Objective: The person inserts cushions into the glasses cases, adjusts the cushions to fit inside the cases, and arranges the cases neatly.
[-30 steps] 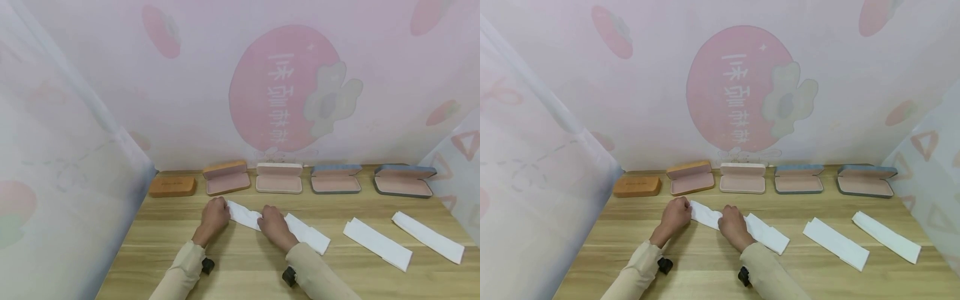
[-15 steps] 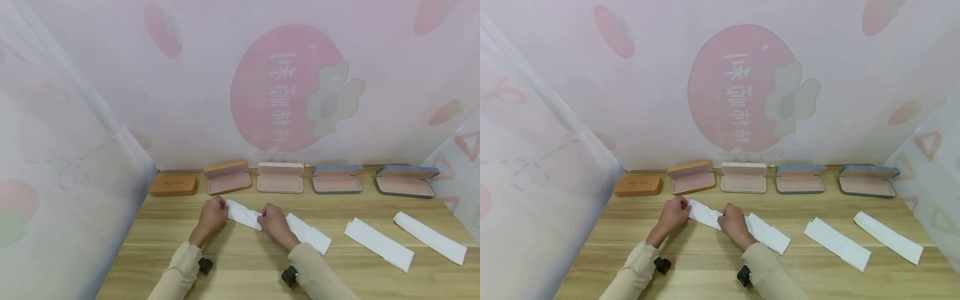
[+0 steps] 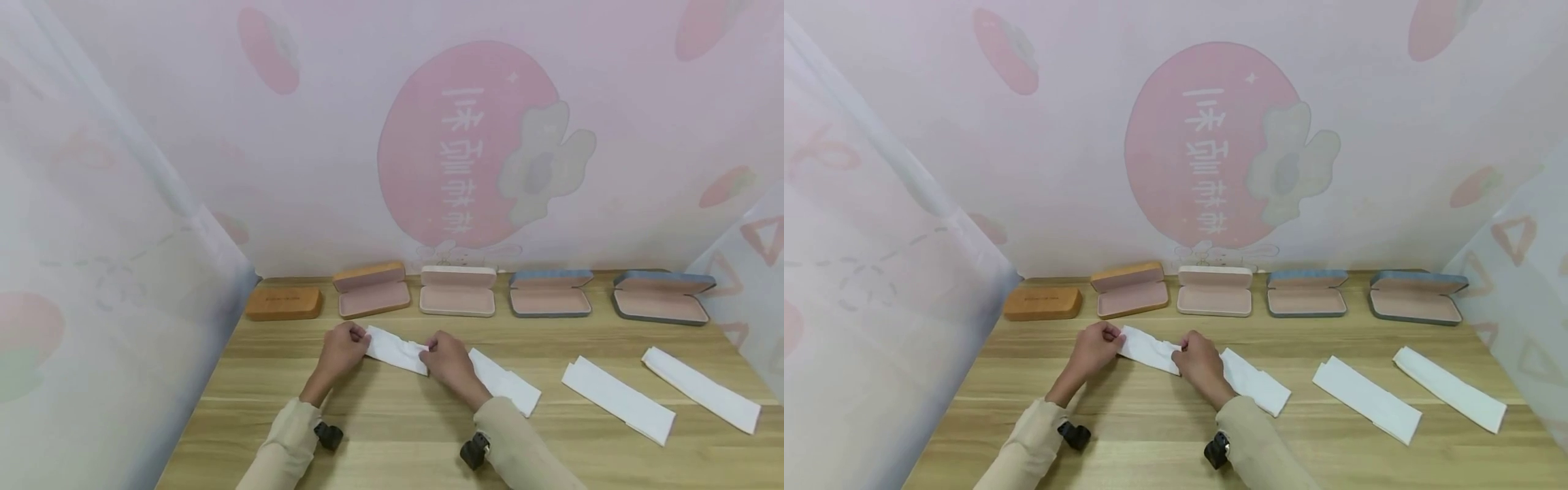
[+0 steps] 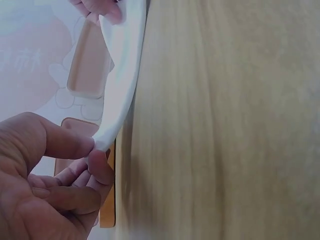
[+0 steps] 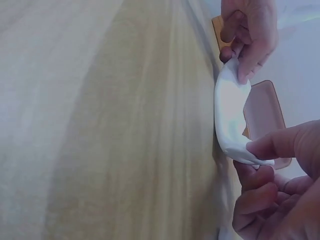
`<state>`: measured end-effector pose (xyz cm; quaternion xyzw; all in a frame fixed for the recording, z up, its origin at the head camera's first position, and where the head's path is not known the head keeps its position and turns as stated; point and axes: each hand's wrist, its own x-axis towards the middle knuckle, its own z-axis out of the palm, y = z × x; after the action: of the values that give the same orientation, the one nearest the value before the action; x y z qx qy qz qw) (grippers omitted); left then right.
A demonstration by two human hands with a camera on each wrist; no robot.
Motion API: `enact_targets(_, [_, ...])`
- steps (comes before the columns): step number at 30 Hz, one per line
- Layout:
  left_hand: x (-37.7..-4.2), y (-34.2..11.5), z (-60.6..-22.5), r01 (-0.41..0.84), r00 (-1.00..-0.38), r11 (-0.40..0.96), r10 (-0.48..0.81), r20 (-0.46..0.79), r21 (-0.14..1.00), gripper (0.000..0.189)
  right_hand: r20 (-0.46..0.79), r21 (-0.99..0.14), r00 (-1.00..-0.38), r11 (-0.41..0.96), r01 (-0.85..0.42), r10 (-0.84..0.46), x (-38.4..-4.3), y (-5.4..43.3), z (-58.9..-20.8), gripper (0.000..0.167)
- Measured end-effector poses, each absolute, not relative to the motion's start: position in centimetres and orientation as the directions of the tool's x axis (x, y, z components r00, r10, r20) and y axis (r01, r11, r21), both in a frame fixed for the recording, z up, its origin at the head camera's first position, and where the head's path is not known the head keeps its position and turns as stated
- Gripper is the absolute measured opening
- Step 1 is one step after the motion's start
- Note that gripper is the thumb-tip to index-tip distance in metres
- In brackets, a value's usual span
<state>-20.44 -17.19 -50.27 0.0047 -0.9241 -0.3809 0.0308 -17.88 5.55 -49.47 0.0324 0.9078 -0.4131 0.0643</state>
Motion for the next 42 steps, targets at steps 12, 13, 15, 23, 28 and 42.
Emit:
enact_targets(12, [-20.6, -18.2, -49.5, -0.027, -0.994, 0.66, -0.1, 0.051, 0.751, 0.015, -0.139, -0.816, -0.99, 0.568, 0.113, -0.002, -20.0, 4.6, -49.0, 0.021])
enact_targets(13, [-20.6, -18.3, -49.5, -0.033, -0.993, 0.654, -0.107, 0.049, 0.756, 0.016, -0.139, -0.825, -0.99, 0.554, 0.113, -0.006, -20.3, 4.4, -48.9, 0.022])
enact_targets(15, [-20.7, -18.5, -49.4, -0.048, -0.992, 0.642, -0.123, 0.041, 0.765, 0.016, -0.144, -0.839, -0.989, 0.533, 0.113, -0.017, -20.8, 4.0, -48.7, 0.022])
enact_targets(23, [-21.3, -18.8, -48.8, -0.057, -0.984, 0.636, -0.167, 0.065, 0.769, 0.016, -0.119, -0.868, -0.992, 0.489, 0.086, -0.038, -22.9, 2.9, -47.7, 0.019])
enact_targets(28, [-21.8, -19.1, -48.4, -0.054, -0.982, 0.626, -0.173, 0.071, 0.778, 0.019, -0.105, -0.86, -0.994, 0.504, 0.08, -0.022, -24.1, 2.6, -47.2, 0.019])
enact_targets(42, [-23.3, -19.6, -48.2, -0.096, -0.971, 0.608, -0.23, 0.059, 0.788, 0.02, -0.006, -0.874, -0.998, 0.485, -0.027, -0.066, -27.6, 2.4, -46.4, 0.041])
